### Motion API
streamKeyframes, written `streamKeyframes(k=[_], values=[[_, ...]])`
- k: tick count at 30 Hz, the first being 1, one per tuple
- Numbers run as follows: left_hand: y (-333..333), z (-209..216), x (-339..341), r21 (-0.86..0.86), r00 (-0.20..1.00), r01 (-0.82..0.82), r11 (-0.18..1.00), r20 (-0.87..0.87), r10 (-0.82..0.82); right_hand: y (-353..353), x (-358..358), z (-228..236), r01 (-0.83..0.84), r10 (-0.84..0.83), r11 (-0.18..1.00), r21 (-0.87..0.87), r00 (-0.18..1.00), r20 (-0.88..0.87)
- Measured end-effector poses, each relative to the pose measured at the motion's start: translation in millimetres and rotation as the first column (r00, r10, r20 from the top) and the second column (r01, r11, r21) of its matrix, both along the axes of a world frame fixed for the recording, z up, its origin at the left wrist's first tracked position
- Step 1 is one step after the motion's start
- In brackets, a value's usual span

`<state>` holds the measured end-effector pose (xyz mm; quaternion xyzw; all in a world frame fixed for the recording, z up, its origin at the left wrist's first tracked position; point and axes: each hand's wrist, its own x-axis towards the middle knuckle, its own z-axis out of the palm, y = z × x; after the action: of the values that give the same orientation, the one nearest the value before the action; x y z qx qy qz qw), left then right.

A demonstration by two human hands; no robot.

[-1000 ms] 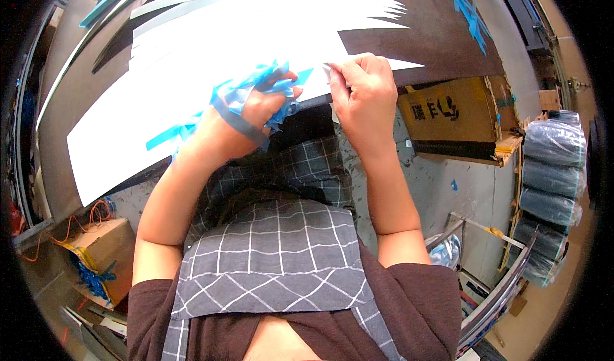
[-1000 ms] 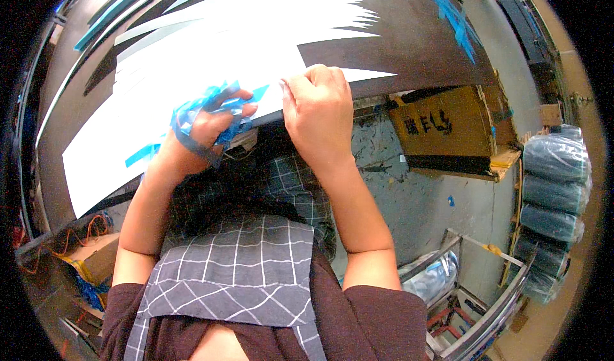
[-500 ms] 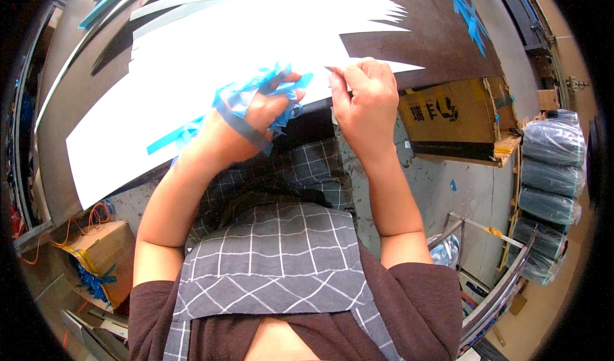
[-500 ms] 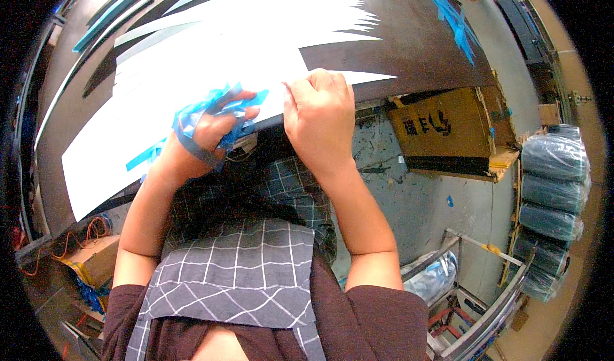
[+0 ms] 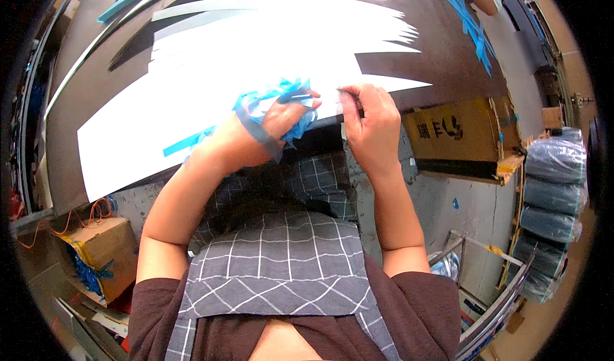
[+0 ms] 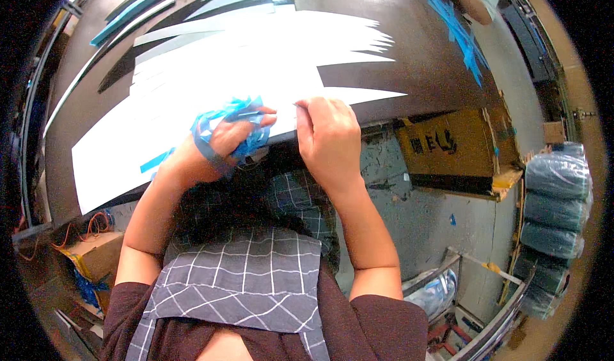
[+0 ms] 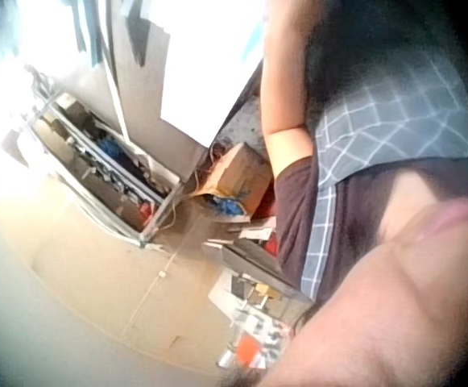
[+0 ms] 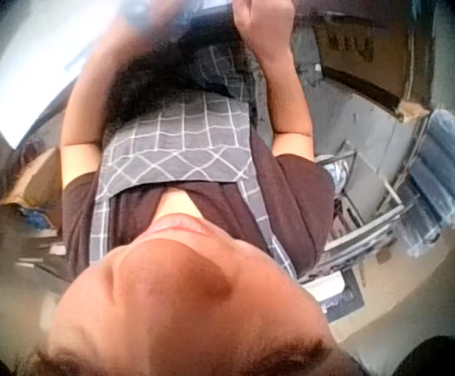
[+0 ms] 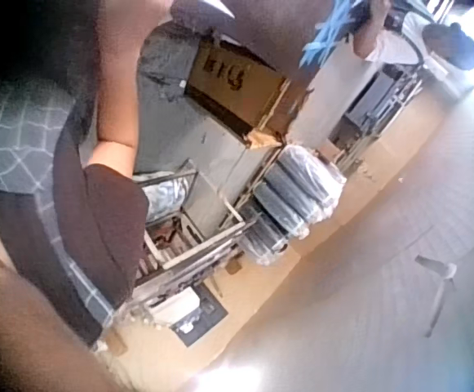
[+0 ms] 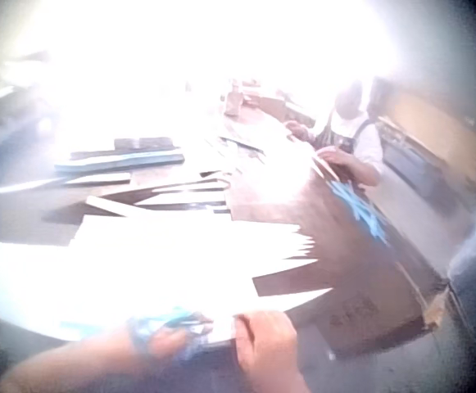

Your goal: The person aligns and stacks multiple white paper strips on a workbench. They carefully position the strips to form a layered pattern, occasionally adjusting the alignment by hand. The person also handles blue tape and other paper pieces during the process.

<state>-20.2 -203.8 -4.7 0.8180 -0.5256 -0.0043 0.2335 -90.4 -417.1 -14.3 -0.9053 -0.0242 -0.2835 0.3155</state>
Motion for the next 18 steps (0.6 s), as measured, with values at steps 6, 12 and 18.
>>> streamKeyframes(k=[6, 12, 18], values=[[111.5, 52.5, 0.6, -0.432, 0.978, -0.176, 0.885, 0.025, 0.207, 9.3, 19.1, -3.0, 0.002, 0.004, 0.997, -0.080, 0.998, 0.069], [364.2, 99.7, -64.9, -0.569, -0.063, -0.709, 0.416, 0.640, 0.766, 35.9, 45.5, 0.2, -0.038, 0.045, 0.994, -0.098, 0.997, 0.068], [399.8, 76.0, -82.5, -0.571, -0.248, -0.750, 0.334, 0.711, 0.658, 13.3, 54.7, -3.4, -0.012, 0.017, 0.995, 0.096, 0.999, -0.048]])
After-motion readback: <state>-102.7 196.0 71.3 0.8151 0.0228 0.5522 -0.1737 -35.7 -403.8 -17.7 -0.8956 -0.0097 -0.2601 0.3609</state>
